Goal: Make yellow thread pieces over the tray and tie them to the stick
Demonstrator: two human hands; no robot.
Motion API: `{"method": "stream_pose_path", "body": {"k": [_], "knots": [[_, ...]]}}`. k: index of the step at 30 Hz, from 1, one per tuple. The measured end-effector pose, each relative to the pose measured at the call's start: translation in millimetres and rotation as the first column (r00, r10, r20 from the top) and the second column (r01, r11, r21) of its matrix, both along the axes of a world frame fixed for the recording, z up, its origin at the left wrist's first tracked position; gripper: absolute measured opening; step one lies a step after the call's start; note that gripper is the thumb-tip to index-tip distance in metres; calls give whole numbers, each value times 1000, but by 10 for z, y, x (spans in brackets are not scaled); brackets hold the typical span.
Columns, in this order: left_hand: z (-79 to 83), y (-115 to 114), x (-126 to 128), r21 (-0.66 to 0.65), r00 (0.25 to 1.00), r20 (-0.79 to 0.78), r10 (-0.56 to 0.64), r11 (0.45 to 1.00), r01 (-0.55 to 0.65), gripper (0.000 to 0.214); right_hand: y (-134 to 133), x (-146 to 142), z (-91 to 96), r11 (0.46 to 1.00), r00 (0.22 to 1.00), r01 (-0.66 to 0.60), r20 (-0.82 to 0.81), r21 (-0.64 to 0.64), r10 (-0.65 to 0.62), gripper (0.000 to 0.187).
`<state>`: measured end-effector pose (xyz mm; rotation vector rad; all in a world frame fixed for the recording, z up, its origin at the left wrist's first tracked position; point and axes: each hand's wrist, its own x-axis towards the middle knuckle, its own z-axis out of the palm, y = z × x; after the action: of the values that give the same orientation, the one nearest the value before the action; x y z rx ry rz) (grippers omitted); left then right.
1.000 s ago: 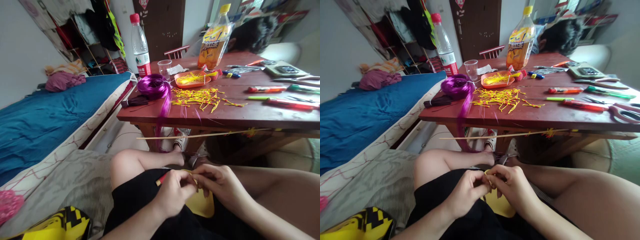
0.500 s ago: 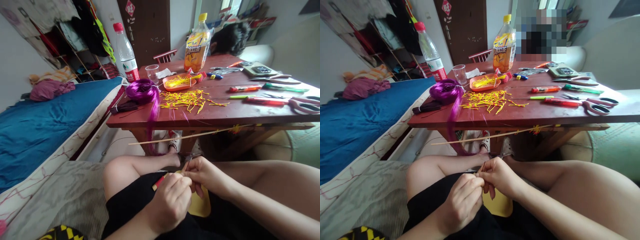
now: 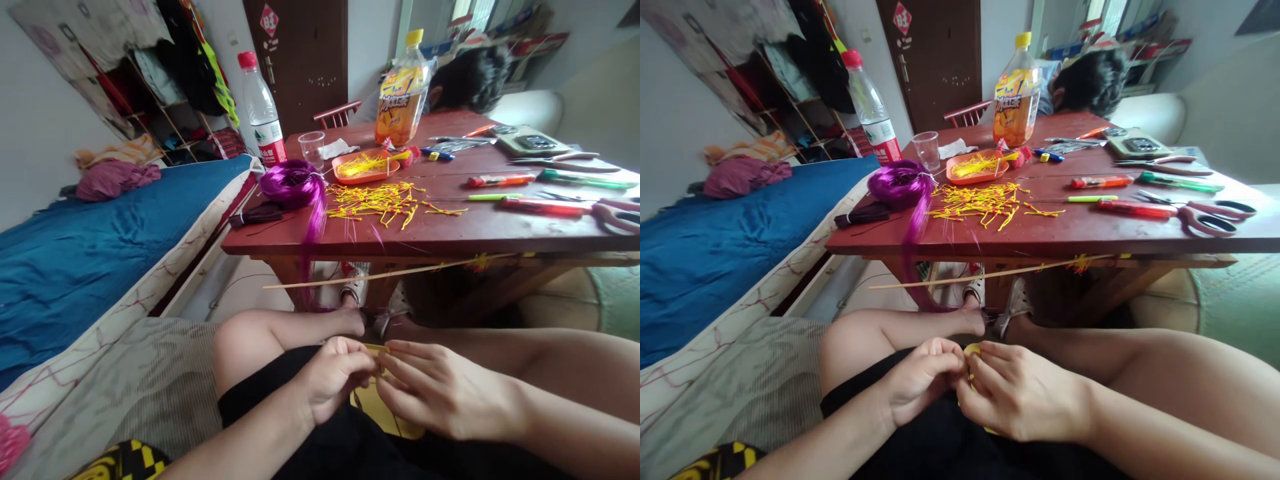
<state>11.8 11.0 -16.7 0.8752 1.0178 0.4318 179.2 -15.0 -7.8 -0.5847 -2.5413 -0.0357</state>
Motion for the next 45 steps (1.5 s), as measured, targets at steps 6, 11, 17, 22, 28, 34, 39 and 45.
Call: {"method": "stream_pose_path", "body": {"k": [6, 11, 17, 22, 28, 34, 39, 45], "knots": [[-46, -62, 41, -129, 993, 107, 45, 991, -31, 9, -5, 44, 68, 992, 1000, 8, -10, 129, -7, 42], [22, -95, 38, 20, 991, 115, 70, 997, -73, 7, 9, 47, -6, 968, 990, 70, -99, -243, -96, 40], [41, -169, 31, 503, 995, -47, 93, 863, -57, 13, 4, -53, -23, 553, 868, 139, -167, -821, -467, 23], [69, -244, 38, 801, 963, -207, 171, 595, 67, 15, 17, -109, -21, 318, 757, -44, -240, -947, -608, 28], [-2, -290, 2, 959, 927, -264, 266, 171, 224, 19, 36, -153, -14, 79, 659, -286, -255, -955, -708, 38], [1, -237, -58, 917, 920, -298, 255, -191, 350, 15, 98, -168, 2, 10, 686, -308, -229, -951, -691, 46], [85, -168, -51, 870, 895, -383, 229, -235, 433, 14, 117, -158, 17, 42, 710, -252, -214, -967, -670, 41], [226, -63, 30, 607, 949, -314, -21, 764, 218, 10, 22, 12, 171, 871, 960, 104, -181, -480, -214, 18]]}}
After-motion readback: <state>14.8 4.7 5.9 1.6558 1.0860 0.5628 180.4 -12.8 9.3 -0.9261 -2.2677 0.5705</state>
